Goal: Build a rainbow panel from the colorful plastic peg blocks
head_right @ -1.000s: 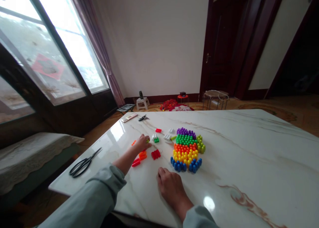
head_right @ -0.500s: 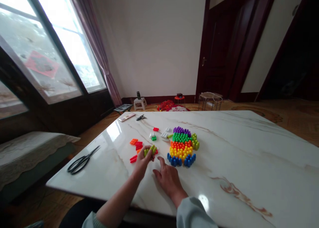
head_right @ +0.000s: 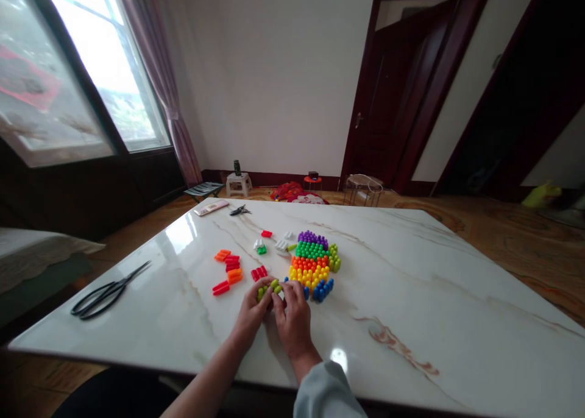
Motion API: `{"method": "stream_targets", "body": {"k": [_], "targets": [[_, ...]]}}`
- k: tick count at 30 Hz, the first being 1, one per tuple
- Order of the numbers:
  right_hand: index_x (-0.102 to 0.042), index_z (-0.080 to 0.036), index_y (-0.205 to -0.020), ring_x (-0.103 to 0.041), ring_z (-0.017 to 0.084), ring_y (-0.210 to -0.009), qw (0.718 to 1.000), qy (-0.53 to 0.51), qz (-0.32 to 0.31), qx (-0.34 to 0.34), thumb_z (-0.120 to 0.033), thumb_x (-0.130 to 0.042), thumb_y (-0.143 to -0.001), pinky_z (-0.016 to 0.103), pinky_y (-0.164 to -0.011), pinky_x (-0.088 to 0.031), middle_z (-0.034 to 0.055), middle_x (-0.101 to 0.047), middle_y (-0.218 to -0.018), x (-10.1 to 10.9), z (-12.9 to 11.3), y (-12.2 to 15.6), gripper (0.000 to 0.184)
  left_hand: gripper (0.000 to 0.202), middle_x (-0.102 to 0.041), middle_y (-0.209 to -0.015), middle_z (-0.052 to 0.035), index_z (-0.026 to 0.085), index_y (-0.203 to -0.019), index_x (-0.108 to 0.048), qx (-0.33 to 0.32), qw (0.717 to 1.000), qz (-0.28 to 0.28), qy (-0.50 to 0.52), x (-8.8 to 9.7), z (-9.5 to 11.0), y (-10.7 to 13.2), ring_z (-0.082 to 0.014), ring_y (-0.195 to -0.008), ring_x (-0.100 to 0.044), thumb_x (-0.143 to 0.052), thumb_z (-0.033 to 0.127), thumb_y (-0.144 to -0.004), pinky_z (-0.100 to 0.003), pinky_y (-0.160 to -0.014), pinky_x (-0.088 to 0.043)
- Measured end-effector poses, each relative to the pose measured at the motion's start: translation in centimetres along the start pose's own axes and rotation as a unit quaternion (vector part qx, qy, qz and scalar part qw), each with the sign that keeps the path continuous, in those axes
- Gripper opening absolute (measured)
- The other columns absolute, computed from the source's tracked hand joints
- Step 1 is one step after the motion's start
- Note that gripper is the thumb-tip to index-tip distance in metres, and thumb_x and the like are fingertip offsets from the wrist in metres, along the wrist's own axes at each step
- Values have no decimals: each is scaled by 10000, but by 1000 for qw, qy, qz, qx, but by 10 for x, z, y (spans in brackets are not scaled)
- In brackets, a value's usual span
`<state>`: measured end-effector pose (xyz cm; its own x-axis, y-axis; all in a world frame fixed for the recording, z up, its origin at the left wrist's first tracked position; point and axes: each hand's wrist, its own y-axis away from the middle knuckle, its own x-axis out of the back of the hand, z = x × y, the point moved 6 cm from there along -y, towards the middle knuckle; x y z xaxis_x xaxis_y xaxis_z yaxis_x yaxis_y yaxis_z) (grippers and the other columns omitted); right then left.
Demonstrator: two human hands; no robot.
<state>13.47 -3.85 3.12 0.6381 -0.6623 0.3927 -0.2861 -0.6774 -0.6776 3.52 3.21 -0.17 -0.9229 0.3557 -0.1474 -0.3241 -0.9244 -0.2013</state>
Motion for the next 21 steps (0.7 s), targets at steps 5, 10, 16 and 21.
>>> {"method": "stream_targets", "body": {"k": [5,10,16,21], "targets": [[-605,-182,-985,-608,167,-802,993,-50,91,-59,-298,-526,-876,283,-691,-516,69,-632,-934,32,12,-7,178,379,-600,-710,-2,156,-1040,-611,25,999,-34,-22,-9,4,4,-54,-470,-419,-613,454,-806,-172,-442,-370],[-608,-164,-936,-612,176,-680,957,13,202,-208,-443,-582,-773,290,-644,-489,64,-684,-827,102,79,-24,324,386,-582,-675,2,153,-997,-605,52,998,-38,-8,-11,1,3,-53,-450,-409,-606,482,-794,-157,-388,-318],[-628,-181,-738,-634,214,-650,954,88,43,-282,-415,-607,-616,308,-633,-478,53,-691,-690,118,154,-39,264,369,-577,-665,10,155,-981,-594,63,997,-32,-6,-10,-4,0,-51,-438,-395,-593,476,-798,-162,-387,-310],[-634,-196,-709,-644,204,-640,962,99,-18,-255,-359,-600,-593,304,-641,-486,35,-693,-680,103,162,-41,203,377,-575,-659,13,161,-978,-596,68,997,-35,-14,-10,-4,0,-51,-438,-387,-589,491,-794,-165,-396,-306]]}}
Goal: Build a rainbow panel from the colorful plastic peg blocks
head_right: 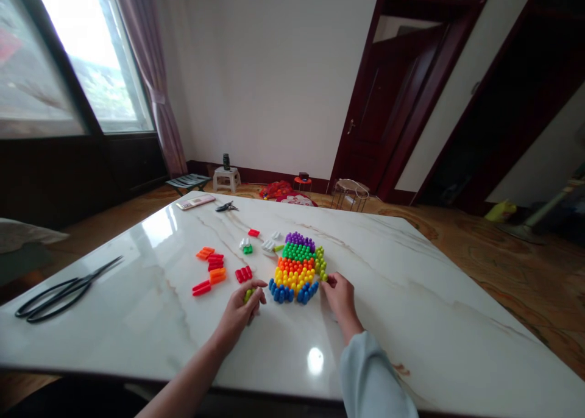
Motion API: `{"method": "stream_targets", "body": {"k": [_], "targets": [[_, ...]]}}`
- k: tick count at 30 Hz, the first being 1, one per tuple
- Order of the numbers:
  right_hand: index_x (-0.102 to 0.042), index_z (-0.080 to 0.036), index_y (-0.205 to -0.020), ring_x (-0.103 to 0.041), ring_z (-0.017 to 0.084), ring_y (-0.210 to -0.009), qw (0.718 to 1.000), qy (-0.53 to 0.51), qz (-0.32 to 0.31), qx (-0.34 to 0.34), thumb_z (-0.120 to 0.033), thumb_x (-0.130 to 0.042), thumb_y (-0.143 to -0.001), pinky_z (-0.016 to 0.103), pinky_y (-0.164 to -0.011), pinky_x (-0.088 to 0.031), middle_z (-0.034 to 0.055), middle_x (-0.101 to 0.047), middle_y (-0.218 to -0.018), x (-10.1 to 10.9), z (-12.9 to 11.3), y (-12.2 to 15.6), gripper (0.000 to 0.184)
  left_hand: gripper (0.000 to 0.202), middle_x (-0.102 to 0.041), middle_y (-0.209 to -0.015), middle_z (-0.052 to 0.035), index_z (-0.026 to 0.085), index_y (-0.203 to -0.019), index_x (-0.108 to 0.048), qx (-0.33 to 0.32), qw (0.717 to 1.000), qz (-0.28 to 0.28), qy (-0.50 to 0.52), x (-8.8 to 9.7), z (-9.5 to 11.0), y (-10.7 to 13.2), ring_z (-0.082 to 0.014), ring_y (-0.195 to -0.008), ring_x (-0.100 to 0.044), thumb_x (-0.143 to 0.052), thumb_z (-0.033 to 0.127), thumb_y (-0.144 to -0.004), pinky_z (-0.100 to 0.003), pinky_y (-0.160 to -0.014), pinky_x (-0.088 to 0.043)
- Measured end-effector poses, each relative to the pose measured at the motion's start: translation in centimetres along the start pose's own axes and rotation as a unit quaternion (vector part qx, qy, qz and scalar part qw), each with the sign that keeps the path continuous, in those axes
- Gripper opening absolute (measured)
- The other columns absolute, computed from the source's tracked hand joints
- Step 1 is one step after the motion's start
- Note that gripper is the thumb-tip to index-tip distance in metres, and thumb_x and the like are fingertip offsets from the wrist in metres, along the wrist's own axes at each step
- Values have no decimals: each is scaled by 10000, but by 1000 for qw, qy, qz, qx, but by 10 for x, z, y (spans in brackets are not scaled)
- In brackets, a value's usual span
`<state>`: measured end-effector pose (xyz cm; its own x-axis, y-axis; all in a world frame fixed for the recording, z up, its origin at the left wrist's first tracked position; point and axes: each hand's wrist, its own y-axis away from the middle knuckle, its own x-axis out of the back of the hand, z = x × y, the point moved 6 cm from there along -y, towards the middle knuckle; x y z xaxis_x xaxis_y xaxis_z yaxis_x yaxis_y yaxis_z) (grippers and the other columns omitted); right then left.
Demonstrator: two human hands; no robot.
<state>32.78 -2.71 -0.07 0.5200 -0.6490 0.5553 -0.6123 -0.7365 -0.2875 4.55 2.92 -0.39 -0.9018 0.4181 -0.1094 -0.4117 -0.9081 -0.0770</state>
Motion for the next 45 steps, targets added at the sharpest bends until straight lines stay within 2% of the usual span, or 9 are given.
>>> {"method": "stream_targets", "body": {"k": [11,14,18,22,26,28,31,40,45], "targets": [[-663,-168,-841,-673,218,-723,996,-87,-12,-4,-308,-608,-601,337,-713,-524,63,-720,-771,-8,0,-3,284,466,-545,-684,-2,143,-1010,-598,-5,1000,-17,8,0,1,0,-60,-478,-367,-519,564,-826,-166,-408,-264],[-651,-148,-928,-670,220,-746,994,-97,49,-6,-341,-605,-653,363,-740,-526,98,-717,-895,2,-6,10,339,544,-547,-732,-14,144,-1081,-573,-13,999,-17,42,1,6,3,-68,-498,-356,-407,615,-863,-171,-404,-248],[-635,-154,-970,-639,188,-694,987,-93,124,35,-370,-549,-791,329,-682,-524,88,-694,-885,5,-48,51,293,621,-558,-779,-26,155,-1201,-508,-34,997,-18,70,0,9,3,-77,-514,-352,-326,653,-877,-175,-402,-246],[-632,-180,-976,-613,144,-642,981,-148,-41,117,-286,-537,-837,285,-638,-533,54,-669,-893,-44,-113,95,198,690,-575,-832,-42,155,-1271,-469,-70,995,-20,74,3,7,2,-88,-534,-382,-294,686,-867,-181,-412,-302],[-625,-212,-1087,-597,213,-985,973,-124,-82,175,-170,-564,-792,341,-815,-535,79,-608,-1074,-82,-149,119,304,609,-596,-1071,-87,195,-1302,-501,-92,995,-14,21,9,5,6,-188,-920,-552,-309,614,-905,-296,-774,-497],[-633,-206,-1067,-580,226,-1024,976,-125,-52,169,-154,-546,-797,365,-845,-534,93,-578,-1099,-88,-151,121,288,571,-563,-1223,-99,201,-1291,-534,-109,994,-8,-19,11,7,9,-244,-1174,-473,-341,581,-910,-386,-1005,-395],[-650,-203,-1025,-589,227,-997,977,-140,-22,163,-158,-520,-822,365,-805,-555,107,-553,-1122,-90,-148,122,245,564,-516,-1326,-102,191,-1282,-557,-133,989,-11,-65,11,11,10,-262,-1296,-379,-356,565,-909,-417,-1108,-263],[-698,-208,-925,-610,221,-982,976,-135,0,171,-208,-527,-857,377,-835,-547,107,-562,-1148,-81,-144,133,184,516,-611,-1112,-86,204,-1195,-631,-144,986,-56,-67,4,25,10,-235,-1067,-543,-351,532,-912,-370,-978,-403],[-672,-194,-1004,-632,195,-872,969,-166,88,159,-314,-580,-845,298,-685,-551,96,-633,-1024,-29,-124,115,219,525,-609,-1092,-98,212,-1167,-640,-134,989,-43,-54,5,22,9,-218,-918,-547,-316,535,-911,-299,-702,-464]]}}
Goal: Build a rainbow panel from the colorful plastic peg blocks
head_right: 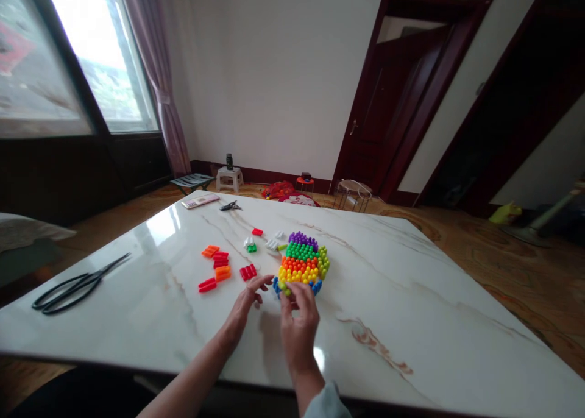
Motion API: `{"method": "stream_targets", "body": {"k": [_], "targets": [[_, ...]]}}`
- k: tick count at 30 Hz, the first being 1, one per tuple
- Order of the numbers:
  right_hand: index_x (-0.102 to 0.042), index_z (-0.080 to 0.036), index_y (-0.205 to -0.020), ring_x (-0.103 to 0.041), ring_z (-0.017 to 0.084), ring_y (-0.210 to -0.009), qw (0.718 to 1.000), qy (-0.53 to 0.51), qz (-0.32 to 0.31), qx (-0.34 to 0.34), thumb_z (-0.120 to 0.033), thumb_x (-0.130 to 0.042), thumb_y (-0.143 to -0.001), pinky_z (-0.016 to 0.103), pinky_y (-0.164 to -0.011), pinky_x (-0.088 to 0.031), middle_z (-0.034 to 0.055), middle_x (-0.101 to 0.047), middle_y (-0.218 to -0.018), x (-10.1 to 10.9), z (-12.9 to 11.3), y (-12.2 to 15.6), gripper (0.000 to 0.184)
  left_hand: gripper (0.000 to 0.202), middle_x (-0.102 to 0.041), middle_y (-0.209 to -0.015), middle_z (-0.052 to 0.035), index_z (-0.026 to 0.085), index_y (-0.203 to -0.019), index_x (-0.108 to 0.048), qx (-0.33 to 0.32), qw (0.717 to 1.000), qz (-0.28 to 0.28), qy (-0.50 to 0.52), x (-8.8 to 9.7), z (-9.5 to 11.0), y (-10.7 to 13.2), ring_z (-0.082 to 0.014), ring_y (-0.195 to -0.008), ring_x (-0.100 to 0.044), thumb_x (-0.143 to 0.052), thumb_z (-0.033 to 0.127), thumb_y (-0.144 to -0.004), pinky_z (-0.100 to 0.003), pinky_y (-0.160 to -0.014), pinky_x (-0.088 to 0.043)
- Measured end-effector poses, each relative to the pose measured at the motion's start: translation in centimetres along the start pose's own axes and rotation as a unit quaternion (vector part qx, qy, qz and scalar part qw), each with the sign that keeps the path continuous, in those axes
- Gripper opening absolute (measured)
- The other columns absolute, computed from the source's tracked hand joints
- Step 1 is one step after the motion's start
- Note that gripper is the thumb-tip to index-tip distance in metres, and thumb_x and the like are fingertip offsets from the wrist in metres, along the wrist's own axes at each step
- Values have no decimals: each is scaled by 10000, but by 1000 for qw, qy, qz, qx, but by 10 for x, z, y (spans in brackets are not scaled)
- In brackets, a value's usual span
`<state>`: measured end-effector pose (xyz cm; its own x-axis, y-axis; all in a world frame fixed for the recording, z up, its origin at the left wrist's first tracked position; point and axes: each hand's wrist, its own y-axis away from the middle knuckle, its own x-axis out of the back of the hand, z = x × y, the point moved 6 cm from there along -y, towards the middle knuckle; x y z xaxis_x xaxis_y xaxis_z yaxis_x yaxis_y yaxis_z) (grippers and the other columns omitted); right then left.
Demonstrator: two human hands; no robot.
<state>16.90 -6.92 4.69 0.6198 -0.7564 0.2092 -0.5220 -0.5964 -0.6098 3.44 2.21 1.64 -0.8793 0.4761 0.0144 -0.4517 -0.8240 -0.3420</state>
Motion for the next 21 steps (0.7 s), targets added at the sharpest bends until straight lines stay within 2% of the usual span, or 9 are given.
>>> {"method": "stream_targets", "body": {"k": [3,5,8,10,15,19,21], "targets": [[-635,-162,-1025,-634,177,-697,990,43,98,-97,-406,-612,-798,304,-638,-533,67,-671,-847,48,44,-32,334,564,-604,-1141,-109,204,-1167,-637,2,1000,-1,5,-1,-3,0,-225,-927,-541,-272,554,-918,-291,-667,-449],[-626,-138,-978,-630,183,-660,979,52,130,-151,-455,-626,-746,303,-600,-524,70,-674,-799,70,80,-52,392,564,-602,-1163,-111,203,-1172,-633,7,1000,-2,9,-2,-5,-1,-230,-938,-544,-270,555,-921,-294,-670,-449],[-626,-134,-860,-622,194,-611,972,64,77,-212,-466,-644,-661,309,-555,-515,66,-669,-726,79,128,-73,387,568,-603,-1173,-114,194,-1177,-627,28,999,6,19,-2,-8,-1,-231,-946,-546,-255,547,-932,-296,-674,-452],[-634,-142,-816,-619,201,-596,972,98,33,-210,-463,-640,-632,318,-560,-511,64,-669,-693,75,145,-80,370,583,-601,-1184,-119,185,-1179,-624,40,999,13,27,-1,-10,-1,-232,-950,-544,-245,553,-934,-297,-680,-455],[-659,-163,-762,-639,231,-640,971,181,-2,-158,-470,-607,-624,345,-636,-499,88,-697,-694,64,148,-83,340,611,-609,-1164,-130,170,-1132,-648,38,998,22,40,2,-13,-3,-234,-945,-545,-247,581,-925,-299,-673,-463],[-679,-158,-812,-652,244,-692,973,169,-19,-155,-473,-595,-632,355,-688,-497,109,-715,-753,61,144,-83,372,642,-622,-1126,-134,161,-1093,-662,40,997,25,57,2,-17,-5,-236,-966,-546,-251,618,-910,-287,-660,-462],[-676,-142,-869,-646,239,-684,973,170,2,-158,-491,-578,-657,357,-688,-494,122,-715,-795,65,139,-80,420,665,-629,-1109,-139,153,-1084,-664,48,996,38,66,3,-20,-5,-235,-956,-550,-259,645,-895,-287,-658,-464]]}}
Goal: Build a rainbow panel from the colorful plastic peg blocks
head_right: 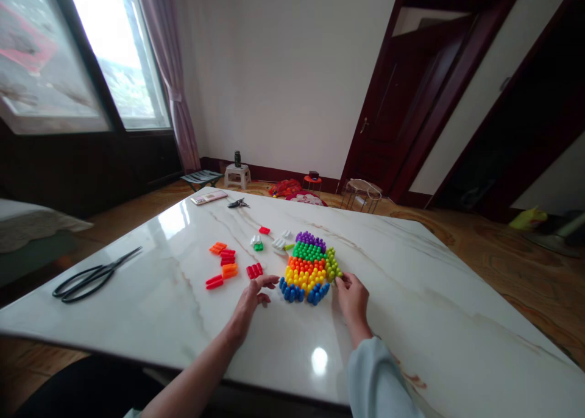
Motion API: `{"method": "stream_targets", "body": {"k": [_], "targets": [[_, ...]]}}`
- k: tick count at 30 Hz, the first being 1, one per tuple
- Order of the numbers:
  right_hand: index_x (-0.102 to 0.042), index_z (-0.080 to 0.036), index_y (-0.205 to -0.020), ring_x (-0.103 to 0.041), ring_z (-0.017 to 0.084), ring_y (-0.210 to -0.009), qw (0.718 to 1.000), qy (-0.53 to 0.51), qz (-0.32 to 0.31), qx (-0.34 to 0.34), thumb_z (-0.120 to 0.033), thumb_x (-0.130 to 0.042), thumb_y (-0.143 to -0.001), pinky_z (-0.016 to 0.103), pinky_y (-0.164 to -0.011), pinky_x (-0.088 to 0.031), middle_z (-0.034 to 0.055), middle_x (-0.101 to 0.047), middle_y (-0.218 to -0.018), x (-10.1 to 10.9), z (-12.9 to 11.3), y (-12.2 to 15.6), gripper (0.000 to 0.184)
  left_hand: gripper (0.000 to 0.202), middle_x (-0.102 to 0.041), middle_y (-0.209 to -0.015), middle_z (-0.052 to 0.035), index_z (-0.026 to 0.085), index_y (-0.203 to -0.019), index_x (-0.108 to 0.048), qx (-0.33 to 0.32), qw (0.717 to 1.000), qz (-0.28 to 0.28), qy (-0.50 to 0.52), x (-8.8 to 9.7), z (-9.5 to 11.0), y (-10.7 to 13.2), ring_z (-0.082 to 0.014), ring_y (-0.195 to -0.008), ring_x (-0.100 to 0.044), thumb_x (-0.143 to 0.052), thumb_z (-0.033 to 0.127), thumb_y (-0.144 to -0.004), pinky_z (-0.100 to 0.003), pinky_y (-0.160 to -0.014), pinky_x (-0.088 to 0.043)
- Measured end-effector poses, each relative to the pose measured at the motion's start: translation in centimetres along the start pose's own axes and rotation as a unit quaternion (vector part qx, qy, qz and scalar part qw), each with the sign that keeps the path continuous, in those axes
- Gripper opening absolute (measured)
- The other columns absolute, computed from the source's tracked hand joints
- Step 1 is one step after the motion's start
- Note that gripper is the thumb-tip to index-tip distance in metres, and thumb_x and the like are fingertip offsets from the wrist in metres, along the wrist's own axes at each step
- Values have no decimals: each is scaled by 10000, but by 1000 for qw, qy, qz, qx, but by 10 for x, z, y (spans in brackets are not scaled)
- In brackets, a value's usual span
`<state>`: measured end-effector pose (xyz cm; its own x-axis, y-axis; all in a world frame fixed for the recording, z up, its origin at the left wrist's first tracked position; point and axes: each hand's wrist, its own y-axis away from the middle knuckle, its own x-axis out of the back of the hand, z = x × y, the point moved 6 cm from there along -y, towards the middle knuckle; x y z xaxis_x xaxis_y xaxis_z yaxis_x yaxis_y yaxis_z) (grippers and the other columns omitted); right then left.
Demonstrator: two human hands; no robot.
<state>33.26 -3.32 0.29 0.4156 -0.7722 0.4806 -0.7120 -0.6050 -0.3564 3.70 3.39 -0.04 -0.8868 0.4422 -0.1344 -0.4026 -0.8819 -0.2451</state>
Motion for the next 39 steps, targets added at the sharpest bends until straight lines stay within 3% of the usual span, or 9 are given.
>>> {"method": "stream_targets", "body": {"k": [3,5,8,10,12,18,23,29,39], "targets": [[-655,-135,-914,-613,220,-661,995,19,97,17,-521,-511,-753,344,-663,-476,131,-700,-849,15,-17,20,443,680,-639,-1082,-154,130,-1068,-663,11,1000,16,23,1,-3,-2,-231,-927,-565,-281,660,-883,-286,-648,-466],[-648,-155,-884,-601,207,-669,993,4,96,62,-511,-476,-818,313,-647,-465,104,-693,-823,14,-42,41,401,679,-654,-1029,-160,111,-1034,-666,15,998,29,44,2,-3,-3,-221,-873,-583,-288,656,-885,-282,-626,-463],[-642,-195,-782,-587,155,-598,974,-59,-130,176,-418,-483,-872,243,-594,-447,19,-666,-681,-19,-93,81,288,639,-672,-891,-135,102,-972,-668,12,996,75,50,8,1,-1,-185,-749,-596,-304,622,-899,-270,-600,-454],[-638,-210,-718,-594,133,-606,915,-42,-288,278,-338,-491,-881,217,-601,-430,-7,-657,-662,-44,-123,114,254,540,-664,-815,-96,118,-944,-664,-4,992,126,16,15,5,3,-160,-683,-585,-378,574,-899,-258,-589,-447],[-631,-215,-694,-597,125,-605,869,1,-360,339,-291,-512,-863,207,-581,-401,-18,-656,-652,-60,-137,137,220,398,-649,-783,-59,143,-937,-650,-23,983,178,-29,23,10,9,-146,-663,-577,-471,495,-886,-250,-594,-453],[-598,-204,-778,-592,123,-623,851,109,-370,358,-264,-525,-843,233,-565,-292,-10,-671,-708,-80,-126,150,115,184,-669,-911,-50,183,-984,-625,-83,968,168,-166,29,20,-10,-156,-795,-623,-504,232,-854,-267,-696,-503],[-553,-201,-791,-582,127,-656,839,136,-384,361,-286,-491,-866,257,-588,-254,-5,-664,-747,-82,-121,153,129,305,-671,-999,-61,184,-1016,-652,-107,927,75,-351,7,26,-86,-165,-877,-611,-476,60,-800,-296,-794,-504],[-539,-209,-797,-560,128,-645,844,135,-391,342,-292,-498,-856,265,-580,-229,-12,-653,-739,-84,-115,152,110,332,-694,-1029,-65,206,-1118,-658,-51,847,-48,-527,-25,-1,-155,-233,-1057,-549,-563,118,-812,-334,-907,-455],[-523,-207,-786,-547,120,-625,845,118,-395,341,-287,-487,-862,269,-581,-228,-15,-640,-720,-86,-114,153,117,295,-703,-980,-78,222,-1106,-668,-29,826,-60,-559,-36,-20,-165,-249,-1059,-539,-585,195,-825,-331,-872,-446]]}}
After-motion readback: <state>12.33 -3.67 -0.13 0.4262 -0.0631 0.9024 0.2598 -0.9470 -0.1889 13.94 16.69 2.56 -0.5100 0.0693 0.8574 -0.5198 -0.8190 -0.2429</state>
